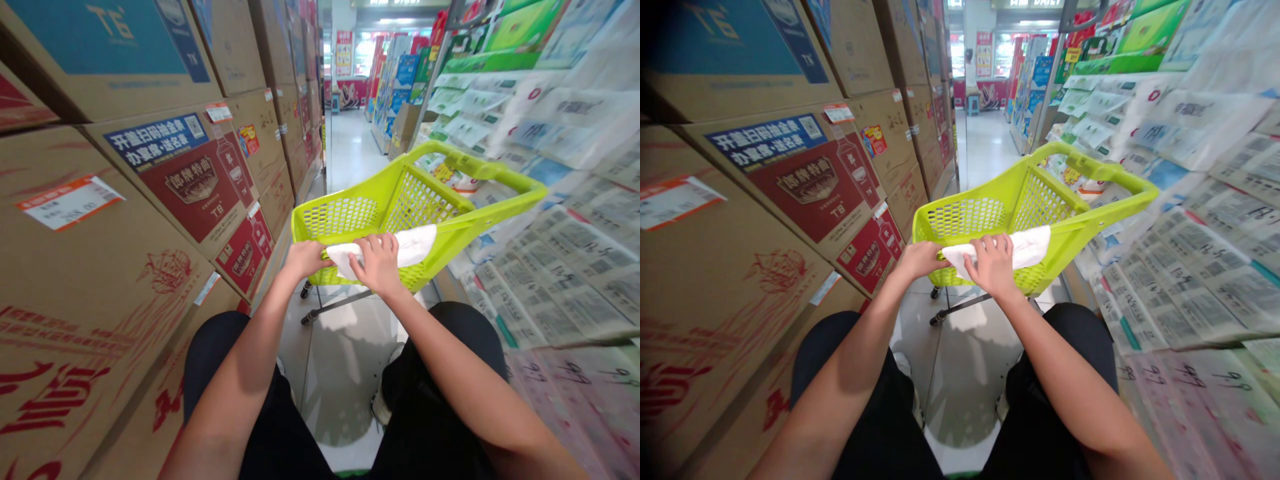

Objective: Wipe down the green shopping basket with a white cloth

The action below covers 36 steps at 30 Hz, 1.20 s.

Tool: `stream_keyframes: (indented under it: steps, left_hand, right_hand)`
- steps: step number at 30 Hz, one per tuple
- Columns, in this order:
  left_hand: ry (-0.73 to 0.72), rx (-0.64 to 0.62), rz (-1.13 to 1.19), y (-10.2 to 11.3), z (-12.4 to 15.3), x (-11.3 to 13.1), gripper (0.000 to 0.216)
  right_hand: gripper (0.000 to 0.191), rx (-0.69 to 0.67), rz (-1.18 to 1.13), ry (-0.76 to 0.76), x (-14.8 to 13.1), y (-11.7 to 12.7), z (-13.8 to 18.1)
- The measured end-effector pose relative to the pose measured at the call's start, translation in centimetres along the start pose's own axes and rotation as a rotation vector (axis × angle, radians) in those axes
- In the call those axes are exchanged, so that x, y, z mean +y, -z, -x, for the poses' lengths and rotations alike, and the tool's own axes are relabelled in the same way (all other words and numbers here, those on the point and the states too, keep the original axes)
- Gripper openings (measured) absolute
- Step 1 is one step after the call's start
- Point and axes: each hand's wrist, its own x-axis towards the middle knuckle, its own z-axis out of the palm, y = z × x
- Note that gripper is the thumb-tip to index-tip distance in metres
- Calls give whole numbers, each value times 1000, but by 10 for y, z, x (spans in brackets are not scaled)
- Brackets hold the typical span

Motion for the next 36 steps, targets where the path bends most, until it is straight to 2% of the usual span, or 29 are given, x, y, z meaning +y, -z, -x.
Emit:
stream_keyframes:
  steps: [3, 6, 8, 10, 12, 15, 17, 19, 21, 24, 27, 30, 36]
  left_hand:
    - [0, -4, -10, 0, 1, -4, 51]
    - [22, -8, -29, 0, 0, -8, 52]
    - [42, -13, -37, 0, 0, -7, 51]
    - [44, -17, -36, 0, 0, -4, 51]
    - [29, -11, -25, 0, 1, -1, 50]
    - [-1, 10, -12, 0, 2, 4, 44]
    - [-22, 13, -11, 0, 3, 4, 40]
    - [-23, 0, -7, 1, 3, 3, 39]
    - [0, -15, 2, 2, 2, 0, 42]
    - [20, -19, -3, 2, 0, -4, 52]
    - [0, -6, -24, 1, 0, -5, 55]
    - [-41, 13, -21, -1, 1, -2, 52]
    - [-39, 20, 63, -4, 2, 4, 40]
  right_hand:
    - [33, -26, -3, 7, 22, 4, -5]
    - [33, 39, 63, -97, 59, 10, -10]
    - [32, 84, 95, -143, 71, 13, -10]
    - [30, 108, 109, -150, 64, 11, -9]
    - [28, 108, 101, -129, 40, 6, -6]
    - [30, 42, 45, -44, 0, -2, -4]
    - [32, -13, 9, 11, -12, -5, -5]
    - [35, -56, -12, 47, -8, -2, -8]
    - [37, -69, -9, 47, 9, 4, -9]
    - [41, -46, 52, 20, 39, 13, -8]
    - [45, -23, 110, 13, 55, 15, -7]
    - [47, -20, 123, -1, 50, 9, -8]
    - [40, -69, 61, 26, 13, -4, -17]
